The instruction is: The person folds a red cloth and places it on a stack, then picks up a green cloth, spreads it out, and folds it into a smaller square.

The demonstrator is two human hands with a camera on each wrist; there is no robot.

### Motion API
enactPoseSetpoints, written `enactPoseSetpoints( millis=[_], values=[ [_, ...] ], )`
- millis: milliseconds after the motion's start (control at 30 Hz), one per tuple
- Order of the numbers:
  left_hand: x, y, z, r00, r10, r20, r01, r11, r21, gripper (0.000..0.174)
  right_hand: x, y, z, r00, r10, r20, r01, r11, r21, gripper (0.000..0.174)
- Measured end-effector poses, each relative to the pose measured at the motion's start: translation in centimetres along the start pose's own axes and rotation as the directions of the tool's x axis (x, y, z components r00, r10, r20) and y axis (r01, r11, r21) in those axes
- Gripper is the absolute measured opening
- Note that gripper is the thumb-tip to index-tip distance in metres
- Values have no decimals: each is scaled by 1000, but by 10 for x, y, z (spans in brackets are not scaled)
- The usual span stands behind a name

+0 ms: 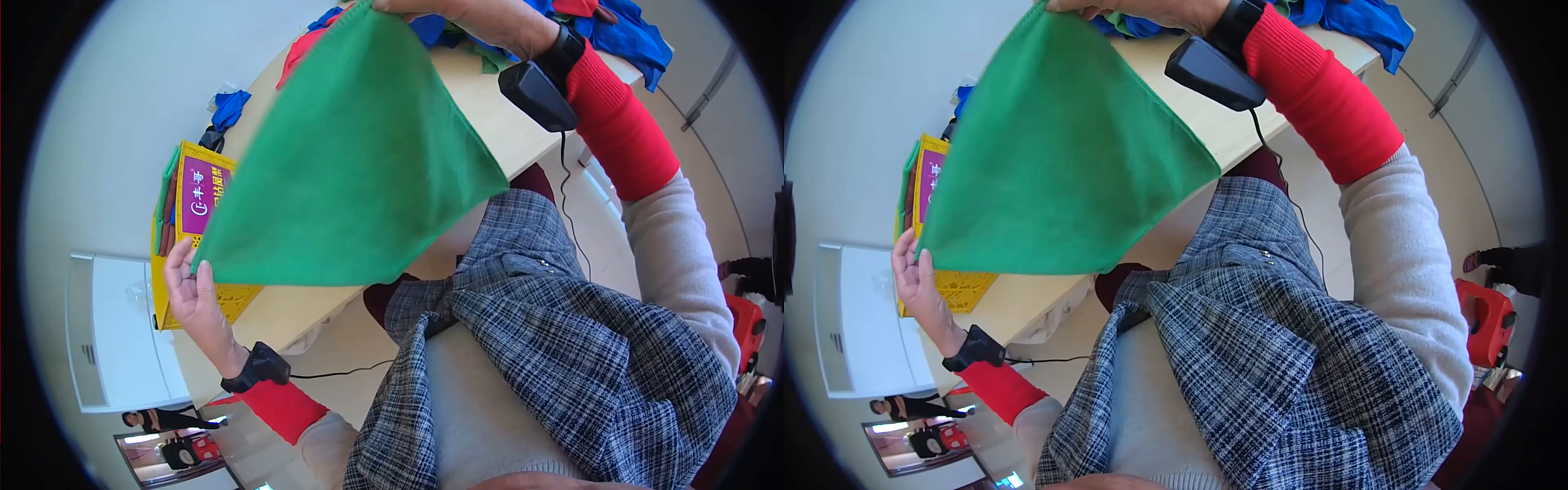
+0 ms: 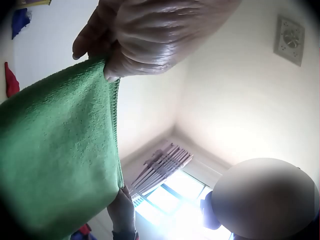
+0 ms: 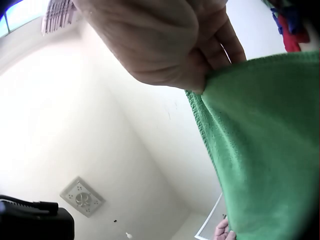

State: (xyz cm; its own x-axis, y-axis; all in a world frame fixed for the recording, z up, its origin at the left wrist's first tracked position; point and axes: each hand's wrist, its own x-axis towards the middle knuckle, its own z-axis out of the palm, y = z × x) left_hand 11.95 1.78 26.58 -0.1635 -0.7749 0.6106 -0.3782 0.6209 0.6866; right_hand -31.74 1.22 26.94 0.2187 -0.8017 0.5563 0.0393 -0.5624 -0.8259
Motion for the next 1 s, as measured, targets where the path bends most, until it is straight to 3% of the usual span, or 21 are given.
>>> enactPoseSetpoints(
  millis=[67,100,167,267,400,500,633,700,767,833,900,967,1000],
  values=[
    [9,-6,11,999,-33,-5,33,999,16,10,-2,3,2,998,-47,-50,30,951,-307,11],
    [16,-21,10,995,-47,91,35,991,126,9,-5,6,5,995,-72,-73,32,894,-446,12],
    [38,-53,11,964,-79,255,-7,947,322,10,7,34,-12,997,-33,-74,1,914,-406,12],
    [74,-88,32,949,-27,313,-112,902,418,11,21,77,-43,995,59,-76,-80,947,-312,13],
    [120,-90,67,949,106,297,-243,845,476,11,22,84,-65,973,-17,-232,-92,888,-451,12],
    [137,-86,82,938,326,116,-345,859,379,9,6,46,-56,939,-185,-291,2,846,-533,10],
    [114,-91,78,924,374,78,-372,836,404,6,-30,15,-6,915,-353,-196,173,781,-600,7],
    [88,-125,73,935,330,128,-351,819,455,5,-54,40,6,929,-371,-6,244,621,-745,16],
    [58,-168,76,942,235,241,-321,840,437,9,-83,78,36,988,-147,-47,71,704,-706,17],
    [25,-209,67,896,195,398,-374,815,443,14,-101,109,69,999,-38,-18,17,759,-651,18],
    [-15,-264,55,872,-51,487,-267,784,560,20,-114,138,99,993,116,0,-93,795,-600,17],
    [-63,-236,79,884,91,458,-335,807,486,23,-133,157,127,986,162,31,-115,810,-574,17],
    [-75,-203,95,890,81,449,-272,884,381,26,-131,158,138,973,223,65,-155,832,-533,17]
  ],
)
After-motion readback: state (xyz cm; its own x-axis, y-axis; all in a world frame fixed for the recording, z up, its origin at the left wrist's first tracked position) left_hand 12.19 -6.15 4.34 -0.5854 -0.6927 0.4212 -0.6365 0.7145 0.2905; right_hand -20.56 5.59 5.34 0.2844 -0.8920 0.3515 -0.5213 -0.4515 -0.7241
